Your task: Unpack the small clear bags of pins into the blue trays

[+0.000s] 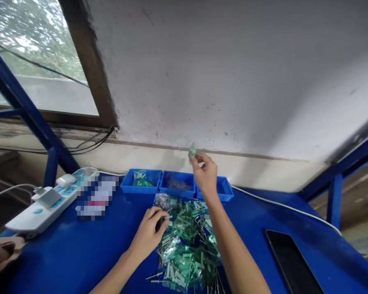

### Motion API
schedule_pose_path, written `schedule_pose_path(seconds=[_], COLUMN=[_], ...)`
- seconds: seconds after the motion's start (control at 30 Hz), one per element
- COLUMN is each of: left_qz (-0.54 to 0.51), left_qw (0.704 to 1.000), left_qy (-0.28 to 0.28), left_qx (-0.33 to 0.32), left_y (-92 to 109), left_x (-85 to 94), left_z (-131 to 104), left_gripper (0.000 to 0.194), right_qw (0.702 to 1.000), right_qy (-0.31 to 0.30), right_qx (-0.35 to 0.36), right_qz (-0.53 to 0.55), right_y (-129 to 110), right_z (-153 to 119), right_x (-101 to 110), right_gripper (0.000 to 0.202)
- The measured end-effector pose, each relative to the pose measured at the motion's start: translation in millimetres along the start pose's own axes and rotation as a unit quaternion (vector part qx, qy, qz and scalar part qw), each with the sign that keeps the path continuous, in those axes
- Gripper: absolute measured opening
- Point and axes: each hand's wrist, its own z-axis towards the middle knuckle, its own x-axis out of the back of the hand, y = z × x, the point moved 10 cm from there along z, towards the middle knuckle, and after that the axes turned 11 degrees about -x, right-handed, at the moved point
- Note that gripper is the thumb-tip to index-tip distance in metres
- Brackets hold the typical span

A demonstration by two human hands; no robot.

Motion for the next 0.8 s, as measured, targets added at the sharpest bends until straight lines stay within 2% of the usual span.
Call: schedule_pose_path(seconds=[0.07, 0.1, 0.17, 0.23, 0.27, 0.3, 0.37, 0.47, 0.53, 0.6, 0.67, 0.73, 0.8], left_qz=[0.053, 0.079, 0.110, 0.104, 0.087, 0.062, 0.000, -0.092, -0.126, -0.135, -0.124, -0.103, -0.085], left_qw=[0.998, 0.996, 0.993, 0.993, 0.995, 0.996, 0.998, 0.992, 0.986, 0.984, 0.984, 0.985, 0.984], left_qy=[0.006, 0.005, -0.002, -0.009, -0.009, -0.007, 0.009, 0.060, 0.099, 0.118, 0.112, 0.094, 0.080], left_qx=[0.017, 0.027, 0.044, 0.053, 0.055, 0.057, 0.063, 0.065, 0.043, 0.000, -0.056, -0.104, -0.136], left_y=[-5, -8, -13, -16, -18, -19, -23, -23, -14, 2, 23, 40, 50], left_x=[-0.1, -0.3, -1.5, -2.6, -2.8, -2.8, -0.9, 7.2, 15.0, 19.7, 19.7, 16.8, 14.9], left_z=[-2, -3, -5, -6, -5, -5, -3, 1, 3, 2, 0, -4, -7], left_gripper=[0.024, 0.028, 0.030, 0.027, 0.026, 0.025, 0.022, 0.008, 0.003, 0.008, 0.010, 0.012, 0.012], right_qw=[0.994, 0.991, 0.980, 0.956, 0.945, 0.940, 0.947, 0.968, 0.973, 0.962, 0.935, 0.913, 0.910], right_qy=[0.079, 0.076, -0.019, -0.134, -0.173, -0.194, -0.195, -0.194, -0.221, -0.235, -0.232, -0.226, -0.221], right_qx=[0.071, 0.111, 0.175, 0.192, 0.183, 0.167, 0.131, 0.071, -0.018, -0.140, -0.238, -0.276, -0.274], right_qz=[-0.001, -0.023, -0.095, -0.178, -0.207, -0.224, -0.219, -0.141, -0.068, 0.025, 0.127, 0.196, 0.221], right_y=[-40, -58, -81, -78, -70, -61, -45, -29, -11, 11, 30, 40, 44], right_z=[-17, -26, -44, -62, -70, -78, -91, -117, -136, -151, -163, -168, -168], right_x=[0, -13, -62, -107, -119, -123, -108, -68, -50, -39, -36, -36, -35], right_gripper=[0.027, 0.025, 0.025, 0.030, 0.037, 0.042, 0.044, 0.033, 0.031, 0.033, 0.035, 0.034, 0.034])
